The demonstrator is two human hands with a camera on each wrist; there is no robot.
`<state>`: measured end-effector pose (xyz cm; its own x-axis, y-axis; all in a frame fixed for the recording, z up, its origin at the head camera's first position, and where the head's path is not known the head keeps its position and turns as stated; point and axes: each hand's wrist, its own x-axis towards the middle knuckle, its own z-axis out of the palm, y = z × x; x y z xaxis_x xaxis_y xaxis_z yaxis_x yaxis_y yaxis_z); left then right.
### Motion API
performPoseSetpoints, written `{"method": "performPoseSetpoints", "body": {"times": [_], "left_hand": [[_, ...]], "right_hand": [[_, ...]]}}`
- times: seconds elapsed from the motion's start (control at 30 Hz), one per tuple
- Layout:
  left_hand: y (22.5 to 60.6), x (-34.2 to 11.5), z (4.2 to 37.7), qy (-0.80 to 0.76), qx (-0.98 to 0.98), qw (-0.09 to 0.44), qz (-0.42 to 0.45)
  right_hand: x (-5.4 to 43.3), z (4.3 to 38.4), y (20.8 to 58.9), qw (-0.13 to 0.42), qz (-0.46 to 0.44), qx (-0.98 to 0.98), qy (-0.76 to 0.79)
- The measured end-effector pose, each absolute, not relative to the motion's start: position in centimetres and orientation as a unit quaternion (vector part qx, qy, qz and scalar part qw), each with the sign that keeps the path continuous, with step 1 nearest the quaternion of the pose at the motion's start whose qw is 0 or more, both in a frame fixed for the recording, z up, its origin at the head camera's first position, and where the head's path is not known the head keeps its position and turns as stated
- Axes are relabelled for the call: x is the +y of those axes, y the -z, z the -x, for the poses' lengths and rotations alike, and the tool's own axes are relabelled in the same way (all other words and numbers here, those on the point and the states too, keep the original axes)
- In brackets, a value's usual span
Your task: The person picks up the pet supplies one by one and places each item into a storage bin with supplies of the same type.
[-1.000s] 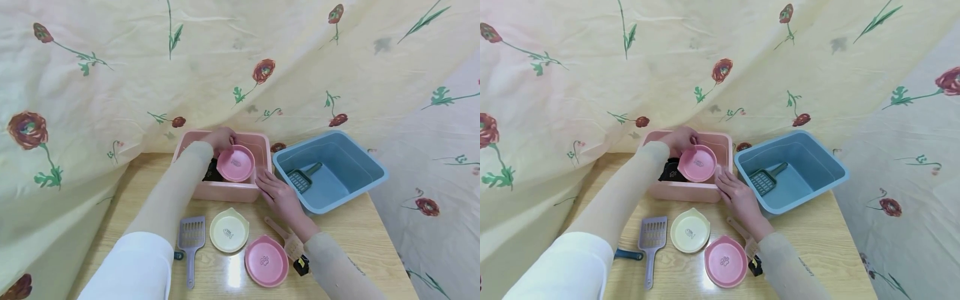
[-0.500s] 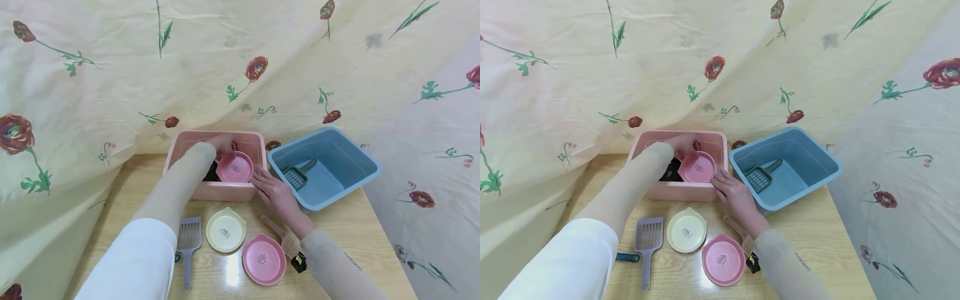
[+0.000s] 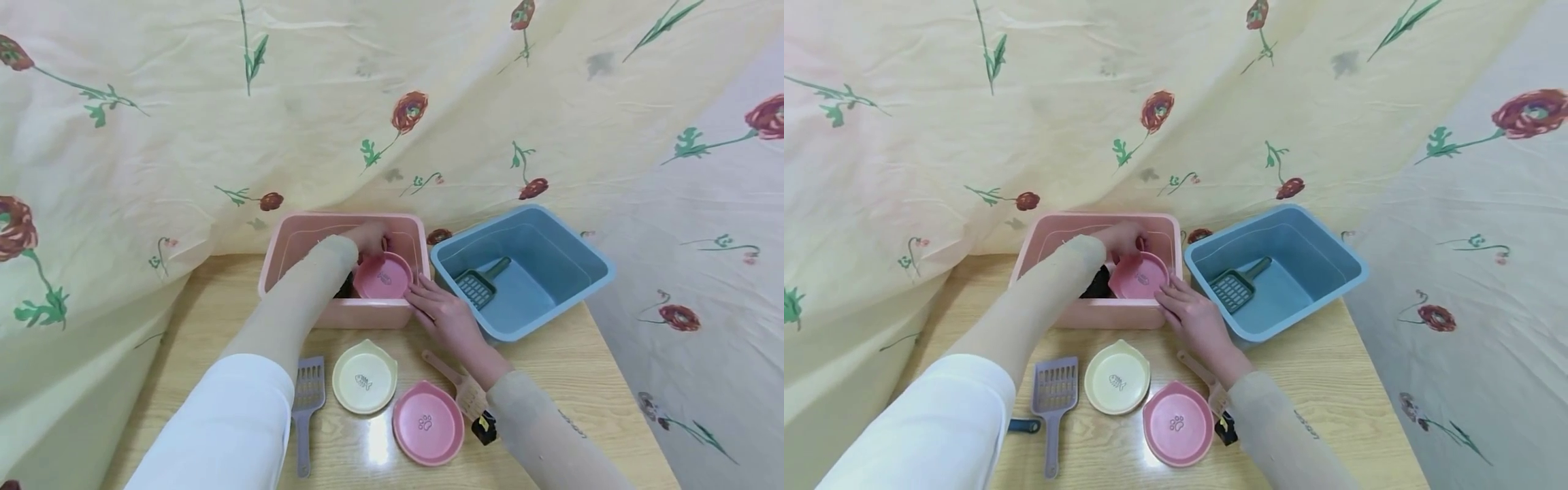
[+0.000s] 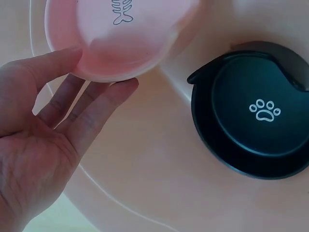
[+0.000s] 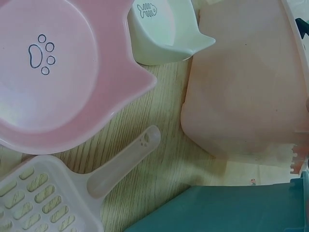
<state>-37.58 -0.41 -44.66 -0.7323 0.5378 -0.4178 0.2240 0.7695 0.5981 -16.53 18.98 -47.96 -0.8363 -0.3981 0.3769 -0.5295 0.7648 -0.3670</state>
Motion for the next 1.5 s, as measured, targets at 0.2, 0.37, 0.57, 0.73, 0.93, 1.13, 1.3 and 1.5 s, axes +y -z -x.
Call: {"method": "performPoseSetpoints", "body": {"times": [0.2,0.37,0.57,0.73,0.93,1.13,1.3,1.5], "left_hand": [[44.9,0.1,37.5,-0.236,0.904,0.286,-0.211],[45.4,0.0,37.7,-0.247,0.905,0.295,-0.182],[44.7,-0.8,37.7,-0.255,0.897,0.309,-0.185],[43.6,-2.1,37.4,-0.276,0.885,0.328,-0.183],[40.6,-3.8,36.9,-0.245,0.891,0.321,-0.205],[36.6,-6.8,35.0,-0.198,0.907,0.269,-0.258],[34.1,-9.4,33.4,-0.162,0.92,0.226,-0.275],[33.0,-12.6,31.5,-0.136,0.924,0.21,-0.289]], "right_hand": [[19.1,16.6,48.2,0.131,-0.252,-0.928,-0.242],[19.1,16.6,48.2,0.138,-0.259,-0.926,-0.237],[19.1,16.7,48.0,0.147,-0.256,-0.926,-0.234],[18.9,16.8,48.0,0.139,-0.254,-0.928,-0.235],[18.9,17.1,48.2,0.155,-0.263,-0.925,-0.227],[18.9,17.4,48.4,0.168,-0.274,-0.919,-0.228],[18.8,17.4,48.3,0.175,-0.28,-0.916,-0.228],[18.8,17.3,48.2,0.178,-0.279,-0.917,-0.223]]}}
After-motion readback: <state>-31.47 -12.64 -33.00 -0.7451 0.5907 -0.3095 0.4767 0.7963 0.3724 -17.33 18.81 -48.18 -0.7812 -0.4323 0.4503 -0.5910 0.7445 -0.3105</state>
